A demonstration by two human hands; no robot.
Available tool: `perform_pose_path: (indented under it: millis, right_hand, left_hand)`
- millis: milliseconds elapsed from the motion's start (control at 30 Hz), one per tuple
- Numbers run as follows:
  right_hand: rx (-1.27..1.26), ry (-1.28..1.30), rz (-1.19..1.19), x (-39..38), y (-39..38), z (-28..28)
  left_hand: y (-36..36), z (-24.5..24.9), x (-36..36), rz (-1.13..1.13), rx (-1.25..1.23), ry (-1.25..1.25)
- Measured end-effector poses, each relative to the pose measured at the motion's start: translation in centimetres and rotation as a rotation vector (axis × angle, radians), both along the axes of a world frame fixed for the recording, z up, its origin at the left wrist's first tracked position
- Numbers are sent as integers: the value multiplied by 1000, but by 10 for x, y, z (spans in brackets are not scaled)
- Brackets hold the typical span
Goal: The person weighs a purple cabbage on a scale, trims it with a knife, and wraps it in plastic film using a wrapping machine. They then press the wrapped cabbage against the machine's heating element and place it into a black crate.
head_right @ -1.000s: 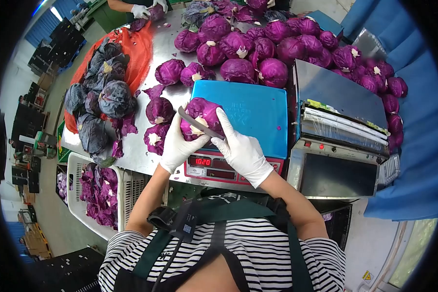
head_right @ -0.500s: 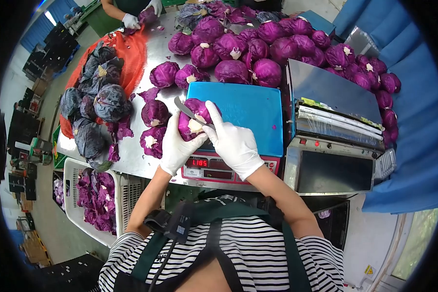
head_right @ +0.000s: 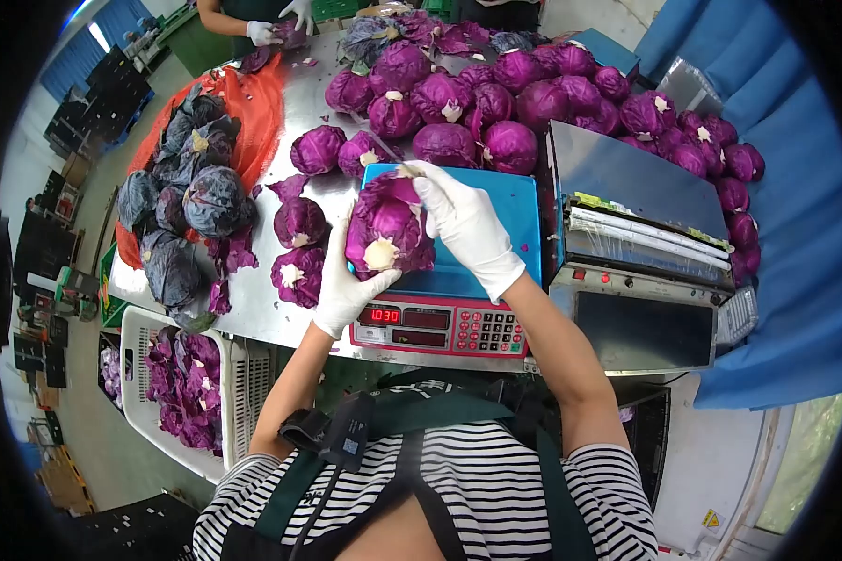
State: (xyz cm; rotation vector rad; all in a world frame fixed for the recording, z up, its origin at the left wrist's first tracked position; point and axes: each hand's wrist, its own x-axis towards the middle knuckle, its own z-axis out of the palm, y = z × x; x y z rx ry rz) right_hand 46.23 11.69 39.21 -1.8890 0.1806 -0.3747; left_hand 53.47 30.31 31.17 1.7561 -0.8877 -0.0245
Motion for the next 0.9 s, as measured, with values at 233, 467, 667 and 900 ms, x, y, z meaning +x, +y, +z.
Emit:
perform_pose_path:
  millis: [233, 467, 667, 900]
  right_hand:
    - [-313, -58, -20, 4, 8, 20]
    - [102, -44, -204, 39, -79, 1]
    - [-518, 162, 151, 1, -22, -2]
    - [-622, 308, 176, -4, -22, 12]
  left_hand:
    - [-24, 18, 18, -164, -38, 629]
    - [-14, 36, 0, -150, -106, 867]
    - [-17, 27, 3, -177, -181, 695]
    - [-20, 26, -4, -172, -140, 582]
